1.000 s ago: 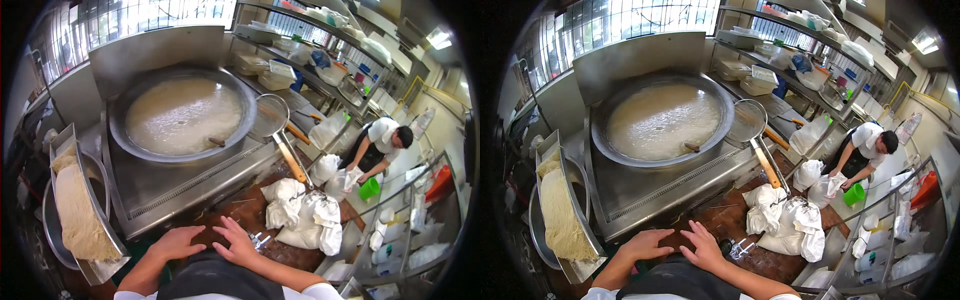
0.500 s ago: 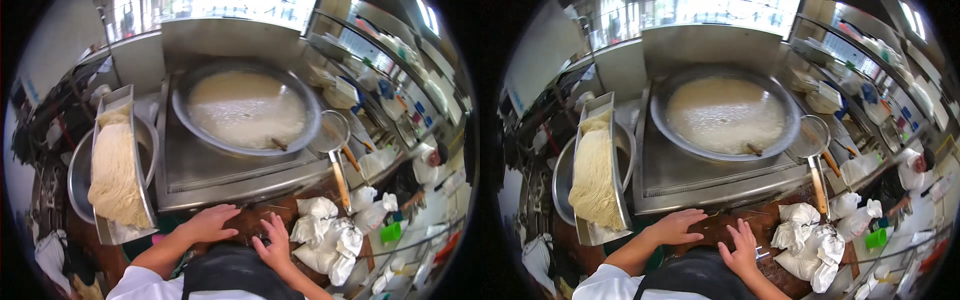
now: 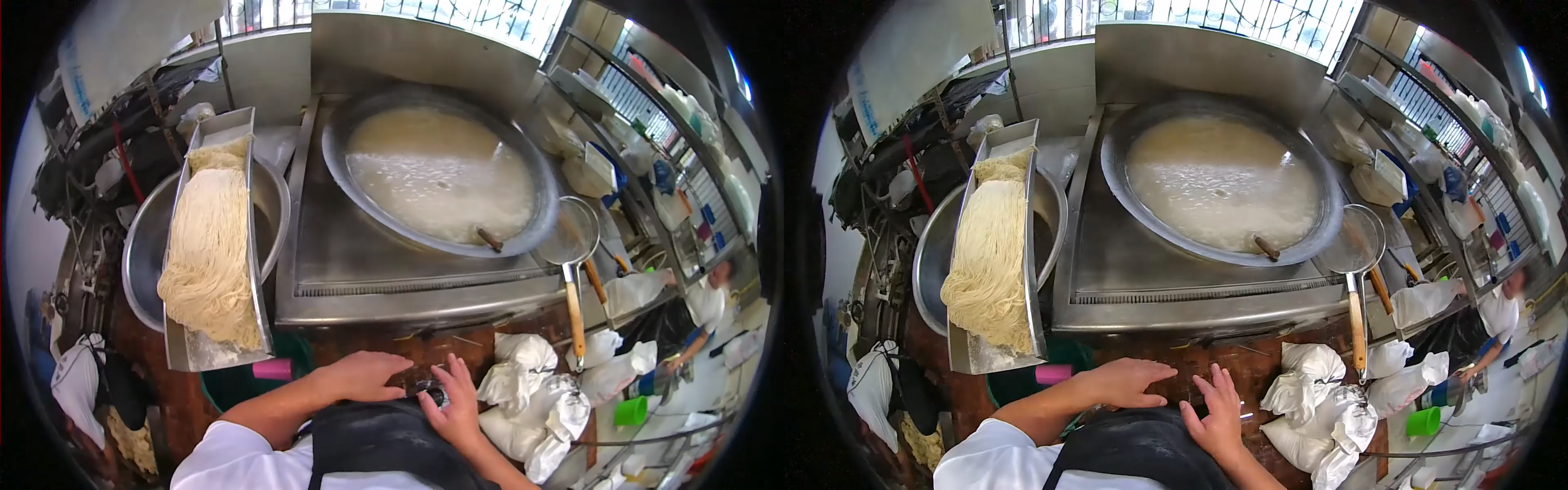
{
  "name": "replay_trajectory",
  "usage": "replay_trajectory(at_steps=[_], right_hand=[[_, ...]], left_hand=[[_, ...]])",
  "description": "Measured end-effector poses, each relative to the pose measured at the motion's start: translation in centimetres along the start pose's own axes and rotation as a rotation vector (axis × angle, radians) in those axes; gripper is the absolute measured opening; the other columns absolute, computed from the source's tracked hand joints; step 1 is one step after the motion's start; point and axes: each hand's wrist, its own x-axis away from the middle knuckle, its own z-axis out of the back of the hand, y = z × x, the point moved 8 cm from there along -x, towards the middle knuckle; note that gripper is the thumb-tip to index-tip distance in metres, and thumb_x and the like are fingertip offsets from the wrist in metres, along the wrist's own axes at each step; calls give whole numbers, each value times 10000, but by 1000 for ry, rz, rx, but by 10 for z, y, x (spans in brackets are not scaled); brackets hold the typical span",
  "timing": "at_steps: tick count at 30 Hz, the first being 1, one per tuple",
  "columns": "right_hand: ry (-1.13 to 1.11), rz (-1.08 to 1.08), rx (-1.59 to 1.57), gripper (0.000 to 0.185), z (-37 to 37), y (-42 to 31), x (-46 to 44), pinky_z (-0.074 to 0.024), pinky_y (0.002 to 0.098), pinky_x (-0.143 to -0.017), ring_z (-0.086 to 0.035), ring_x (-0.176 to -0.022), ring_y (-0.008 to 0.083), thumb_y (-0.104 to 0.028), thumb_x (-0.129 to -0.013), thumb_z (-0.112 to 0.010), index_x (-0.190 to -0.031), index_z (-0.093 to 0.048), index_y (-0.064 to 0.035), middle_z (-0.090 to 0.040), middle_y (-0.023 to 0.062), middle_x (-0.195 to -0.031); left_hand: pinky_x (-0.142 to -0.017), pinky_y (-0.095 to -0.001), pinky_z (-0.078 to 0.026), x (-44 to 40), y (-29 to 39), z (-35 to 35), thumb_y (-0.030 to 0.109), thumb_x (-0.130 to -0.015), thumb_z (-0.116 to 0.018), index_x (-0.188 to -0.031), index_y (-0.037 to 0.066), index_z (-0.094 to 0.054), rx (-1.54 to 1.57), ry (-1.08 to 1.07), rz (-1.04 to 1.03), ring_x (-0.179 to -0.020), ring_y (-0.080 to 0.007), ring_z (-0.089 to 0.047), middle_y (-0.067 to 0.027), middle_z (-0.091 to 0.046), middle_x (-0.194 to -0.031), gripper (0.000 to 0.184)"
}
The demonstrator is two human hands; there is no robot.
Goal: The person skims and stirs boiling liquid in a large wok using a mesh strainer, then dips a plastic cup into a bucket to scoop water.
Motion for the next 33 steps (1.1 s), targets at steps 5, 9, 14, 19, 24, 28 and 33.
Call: replay_trajectory(at_steps=[5, 9, 14, 19, 24, 28, 33], right_hand=[[11, 3, -3, 535, 3, 1, 1, -378, 532, -1127, -445, -1366, 498, -248, -810, -779, -1292, -637, -65, -475, 300, -1472], [16, -10, 10, 532, 9, 0, 2, -363, 521, -1152, -461, -1361, 492, -226, -816, -783, -1287, -629, -33, -491, 311, -1456], [52, -26, 17, 531, 15, 3, 5, -386, 526, -1126, -459, -1354, 498, -250, -814, -780, -1292, -638, -68, -489, 300, -1457], [93, -34, 51, 528, 27, 6, 8, -395, 525, -1118, -470, -1342, 499, -242, -815, -781, -1291, -636, -65, -494, 301, -1451], [53, -20, 42, 535, 20, 9, 8, -407, 531, -1102, -476, -1332, 501, -233, -810, -783, -1292, -632, -57, -497, 303, -1443], [37, 10, 36, 527, 14, 7, -1, -405, 529, -1102, -473, -1338, 492, -251, -824, -765, -1296, -629, -61, -478, 293, -1464], [85, -3, 8, 517, 14, 14, 0, -402, 528, -1110, -475, -1337, 489, -248, -825, -764, -1289, -632, -62, -489, 288, -1456]], left_hand=[[-1137, -433, -408, -8, 3, -15, 446, -926, -646, -1464, 22, -486, -19, -55, -41, -1368, -352, -500, -209, -522, -1477, 704], [-1138, -437, -406, -13, 8, -10, 444, -926, -647, -1468, 19, -479, -39, -39, -76, -1367, -356, -500, -211, -514, -1484, 708], [-1136, -437, -408, -20, 8, -10, 445, -924, -650, -1461, 15, -485, -63, 1, -120, -1361, -357, -505, -209, -520, -1478, 707], [-1125, -442, -418, -27, 24, -9, 425, -922, -657, -1449, 16, -501, -34, -119, -87, -1343, -353, -523, -199, -541, -1460, 685], [-1102, -438, -442, -26, 24, -6, 407, -906, -676, -1443, 24, -512, 15, -10, -123, -1326, -349, -538, -192, -556, -1446, 680], [-1116, -426, -438, -16, 14, 3, 419, -888, -695, -1433, 24, -525, -30, 94, -108, -1341, -345, -526, -190, -548, -1453, 694], [-1147, -430, -405, -14, 4, 2, 438, -888, -692, -1441, 29, -517, -128, 86, -75, -1387, -360, -476, -212, -492, -1500, 710]])
